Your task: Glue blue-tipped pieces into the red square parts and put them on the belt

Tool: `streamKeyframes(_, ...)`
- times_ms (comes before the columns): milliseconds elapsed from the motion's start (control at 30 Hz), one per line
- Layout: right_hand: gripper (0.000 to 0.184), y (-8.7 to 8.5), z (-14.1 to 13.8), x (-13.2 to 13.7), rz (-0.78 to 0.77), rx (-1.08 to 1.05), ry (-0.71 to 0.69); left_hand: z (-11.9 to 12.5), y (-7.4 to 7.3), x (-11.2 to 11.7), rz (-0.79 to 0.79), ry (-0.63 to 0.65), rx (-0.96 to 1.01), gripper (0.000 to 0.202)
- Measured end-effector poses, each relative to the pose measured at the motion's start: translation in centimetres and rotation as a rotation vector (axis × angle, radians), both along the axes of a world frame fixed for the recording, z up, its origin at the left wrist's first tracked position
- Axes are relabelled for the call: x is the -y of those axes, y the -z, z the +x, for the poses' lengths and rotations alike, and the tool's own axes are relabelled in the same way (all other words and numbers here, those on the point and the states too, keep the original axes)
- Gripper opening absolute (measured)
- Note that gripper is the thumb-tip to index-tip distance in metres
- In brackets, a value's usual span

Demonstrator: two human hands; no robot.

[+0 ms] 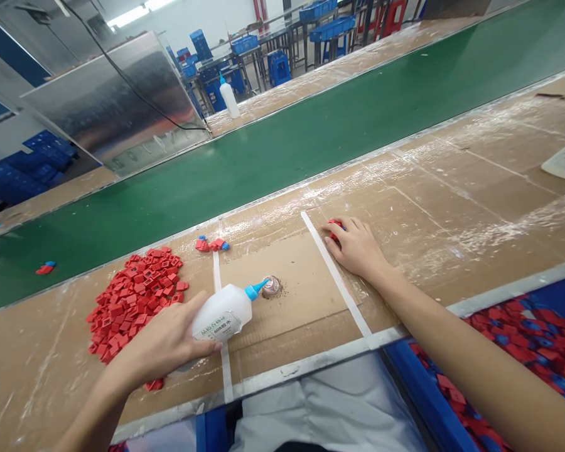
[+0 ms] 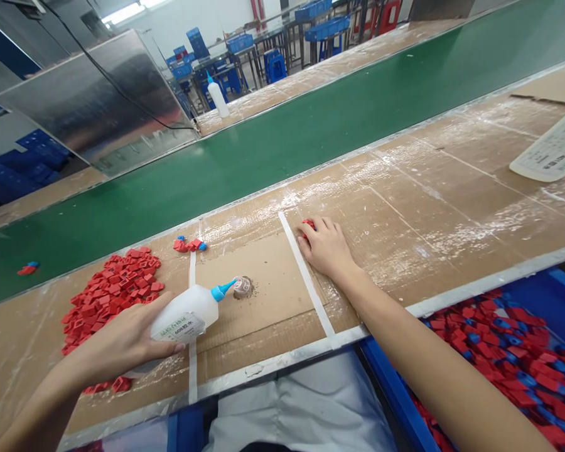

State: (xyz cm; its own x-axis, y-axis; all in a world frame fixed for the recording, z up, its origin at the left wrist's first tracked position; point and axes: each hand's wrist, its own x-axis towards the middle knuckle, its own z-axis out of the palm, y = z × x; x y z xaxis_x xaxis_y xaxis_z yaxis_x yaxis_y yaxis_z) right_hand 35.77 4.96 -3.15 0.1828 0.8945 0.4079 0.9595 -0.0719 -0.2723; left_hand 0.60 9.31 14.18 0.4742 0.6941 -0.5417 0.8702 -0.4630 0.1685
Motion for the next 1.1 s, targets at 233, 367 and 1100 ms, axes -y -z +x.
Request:
streamKeyframes(233,0.031,0.0,-0.1,0.0,-0.002,0.007,0.004,-0.1,0.0,-0.3,0.021,0.036,-0.020,0.044)
streamKeyframes(367,0.030,0.0,0.0,0.0,-0.004,0.010,0.005,0.0,0.1,-0.4,0.018,0.027,0.010,0.044)
streamKeyframes(1100,0.029,0.2,-0.2,-0.1,0.023,0.013,-0.008,-2.2,1.7,0.3,-0.258,-0.171,0.351,0.048)
